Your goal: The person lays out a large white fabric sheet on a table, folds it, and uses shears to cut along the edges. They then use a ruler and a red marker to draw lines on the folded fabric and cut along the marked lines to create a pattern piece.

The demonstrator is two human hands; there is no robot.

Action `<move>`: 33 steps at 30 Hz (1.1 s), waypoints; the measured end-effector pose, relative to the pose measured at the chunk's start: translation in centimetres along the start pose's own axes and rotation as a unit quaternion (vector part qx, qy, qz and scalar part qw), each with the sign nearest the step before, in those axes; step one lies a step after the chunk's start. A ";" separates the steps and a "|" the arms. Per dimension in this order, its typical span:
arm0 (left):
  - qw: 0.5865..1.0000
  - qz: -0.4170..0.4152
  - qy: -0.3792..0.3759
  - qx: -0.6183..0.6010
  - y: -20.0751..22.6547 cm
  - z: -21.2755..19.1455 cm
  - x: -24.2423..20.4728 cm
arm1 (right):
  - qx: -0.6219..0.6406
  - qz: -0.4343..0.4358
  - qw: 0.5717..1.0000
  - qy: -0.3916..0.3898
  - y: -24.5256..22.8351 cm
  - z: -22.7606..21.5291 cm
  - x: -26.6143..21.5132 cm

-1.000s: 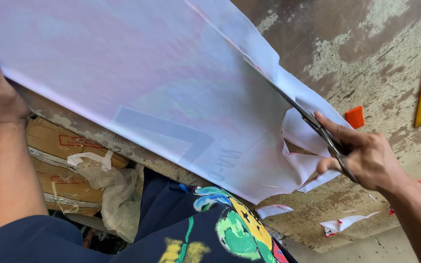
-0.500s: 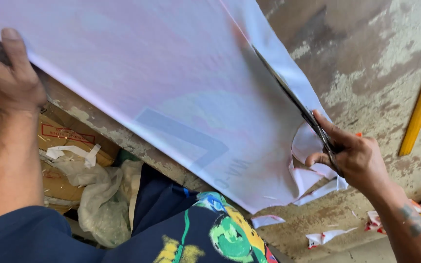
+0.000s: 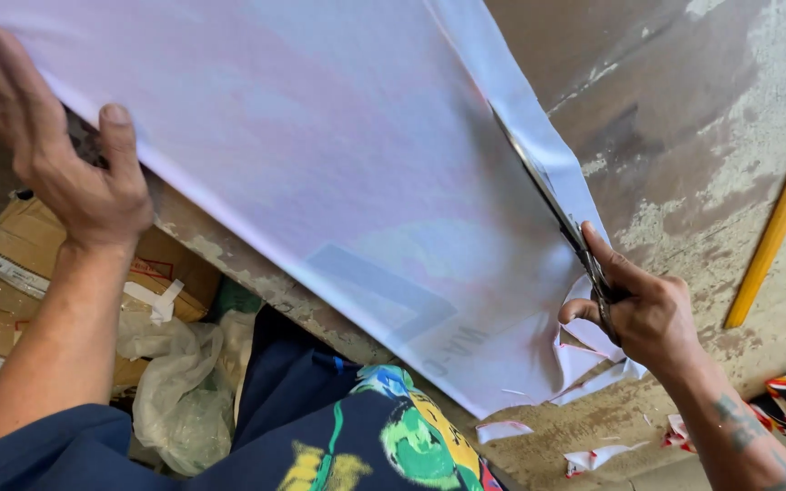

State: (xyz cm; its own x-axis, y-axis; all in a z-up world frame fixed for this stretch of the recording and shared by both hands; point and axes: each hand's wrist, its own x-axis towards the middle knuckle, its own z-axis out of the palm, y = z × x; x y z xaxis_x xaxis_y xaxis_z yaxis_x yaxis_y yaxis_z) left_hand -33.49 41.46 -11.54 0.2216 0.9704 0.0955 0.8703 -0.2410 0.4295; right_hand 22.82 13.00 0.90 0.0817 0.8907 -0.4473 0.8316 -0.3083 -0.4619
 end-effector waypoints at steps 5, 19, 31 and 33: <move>0.999 0.023 0.016 -0.033 1.1 0.0 0.3 | 0.072 0.156 0.982 -0.084 -6.0 -1.8 5.5; 0.998 -0.018 0.002 -0.052 4.2 -1.1 0.1 | 0.070 0.233 0.963 -0.111 -10.9 -3.0 10.5; 0.997 -0.004 0.012 -0.078 4.8 -1.7 0.3 | 0.111 0.186 0.971 -0.098 -14.3 -3.2 15.0; 0.997 -0.010 0.008 -0.076 4.8 -1.5 0.8 | 0.199 0.241 0.946 -0.086 -15.1 -3.4 16.0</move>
State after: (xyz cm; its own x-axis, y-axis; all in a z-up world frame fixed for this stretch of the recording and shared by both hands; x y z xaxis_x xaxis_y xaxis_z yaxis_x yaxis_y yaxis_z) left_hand -29.79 41.06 -8.04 0.1959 0.9755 0.0998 0.7974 -0.2177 0.5628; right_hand 13.42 33.04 3.29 0.2785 0.5579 -0.7818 0.4450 -0.7963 -0.4097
